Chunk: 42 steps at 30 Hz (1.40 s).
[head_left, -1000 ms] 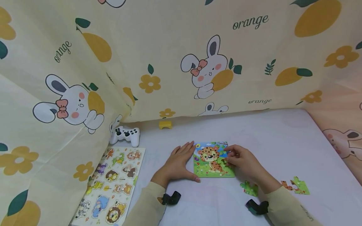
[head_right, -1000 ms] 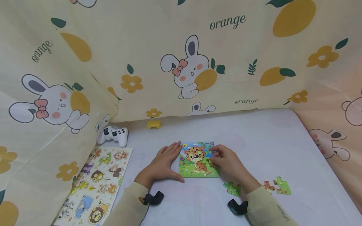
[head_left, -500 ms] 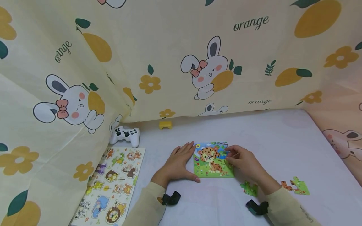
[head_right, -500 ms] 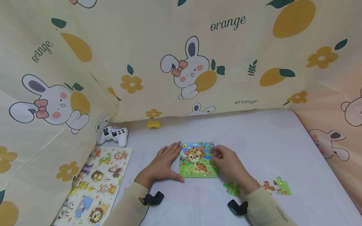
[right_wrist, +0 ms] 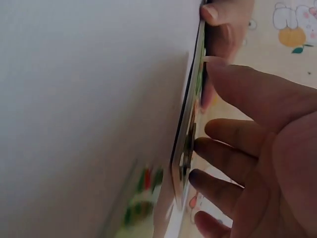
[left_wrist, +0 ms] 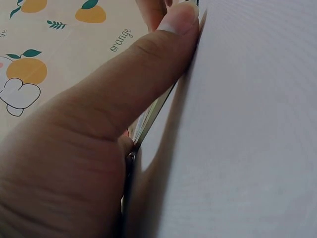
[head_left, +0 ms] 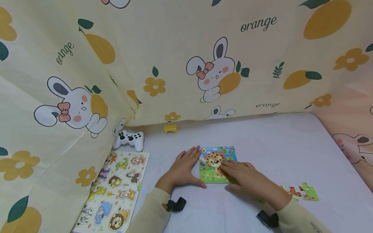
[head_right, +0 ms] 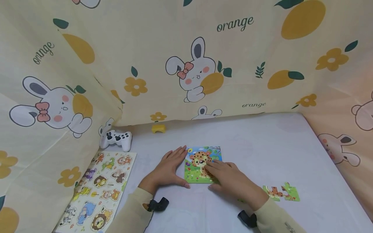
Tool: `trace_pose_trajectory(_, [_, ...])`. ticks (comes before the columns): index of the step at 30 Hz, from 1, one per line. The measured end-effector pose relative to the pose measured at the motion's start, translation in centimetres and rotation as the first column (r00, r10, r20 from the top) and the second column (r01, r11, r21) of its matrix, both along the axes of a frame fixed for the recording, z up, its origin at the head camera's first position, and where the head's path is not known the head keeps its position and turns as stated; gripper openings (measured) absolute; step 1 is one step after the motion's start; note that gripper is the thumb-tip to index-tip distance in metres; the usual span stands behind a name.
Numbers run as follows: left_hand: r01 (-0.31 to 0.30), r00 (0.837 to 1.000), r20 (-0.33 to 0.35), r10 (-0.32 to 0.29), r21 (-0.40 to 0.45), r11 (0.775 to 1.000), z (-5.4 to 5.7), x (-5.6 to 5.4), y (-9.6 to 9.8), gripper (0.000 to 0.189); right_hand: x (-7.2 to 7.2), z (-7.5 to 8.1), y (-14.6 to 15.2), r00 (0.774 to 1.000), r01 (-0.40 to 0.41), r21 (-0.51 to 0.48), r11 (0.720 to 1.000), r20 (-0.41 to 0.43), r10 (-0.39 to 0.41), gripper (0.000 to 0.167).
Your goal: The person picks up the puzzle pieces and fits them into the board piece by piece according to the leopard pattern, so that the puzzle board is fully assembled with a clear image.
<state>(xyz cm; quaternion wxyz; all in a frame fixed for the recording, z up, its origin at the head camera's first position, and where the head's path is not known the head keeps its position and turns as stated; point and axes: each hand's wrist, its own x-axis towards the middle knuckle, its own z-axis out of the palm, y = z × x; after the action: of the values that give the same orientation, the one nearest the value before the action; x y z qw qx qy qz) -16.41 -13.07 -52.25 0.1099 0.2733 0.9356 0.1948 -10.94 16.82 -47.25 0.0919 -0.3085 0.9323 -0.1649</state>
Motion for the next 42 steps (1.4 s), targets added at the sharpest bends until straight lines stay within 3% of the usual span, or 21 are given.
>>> trace_pose_trajectory(13, [0.006,1.000,0.003,-0.006,0.012,1.000,0.0,-0.1,-0.2,0.144,-0.4,0.0,0.7,0.996,0.007,-0.067,0.998,0.092,0.000,0.074])
trace_pose_trajectory(18, [0.009,1.000,0.006,-0.009,-0.007,1.000,0.0,-0.1,-0.3,0.144,-0.6,-0.4,1.4,0.984,0.052,-0.180,0.982,0.176,-0.020,0.073])
trace_pose_trajectory(21, [0.011,1.000,0.008,-0.011,-0.014,1.000,-0.1,-0.2,-0.2,0.145,-0.6,-0.4,2.2,0.973,0.121,-0.296,0.947,0.226,-0.053,0.070])
trace_pose_trajectory(25, [0.008,1.000,0.011,-0.008,-0.012,1.000,0.0,-0.2,-0.1,0.145,-0.4,0.0,3.5,0.962,0.201,-0.442,0.874,0.258,-0.090,0.061])
trace_pose_trajectory(30, [0.006,1.000,0.012,-0.006,-0.013,1.000,0.1,-0.1,0.1,0.145,0.2,0.4,5.5,0.954,0.266,-0.544,0.796,0.265,-0.137,0.049])
trace_pose_trajectory(37, [0.001,1.000,0.013,-0.001,-0.014,1.000,0.0,-0.1,0.1,0.144,1.2,-1.3,8.5,0.950,0.277,-0.681,0.678,0.299,-0.088,0.044])
trace_pose_trajectory(39, [0.002,1.000,0.012,-0.002,-0.010,1.000,-0.1,-0.2,0.1,0.144,1.4,-1.8,9.3,0.946,0.280,-0.695,0.662,0.317,-0.067,0.044])
trace_pose_trajectory(42, [0.002,1.000,0.011,-0.002,-0.002,1.000,-0.1,-0.2,-0.1,0.144,1.6,-2.5,10.2,0.943,0.270,-0.697,0.665,0.330,-0.038,0.046])
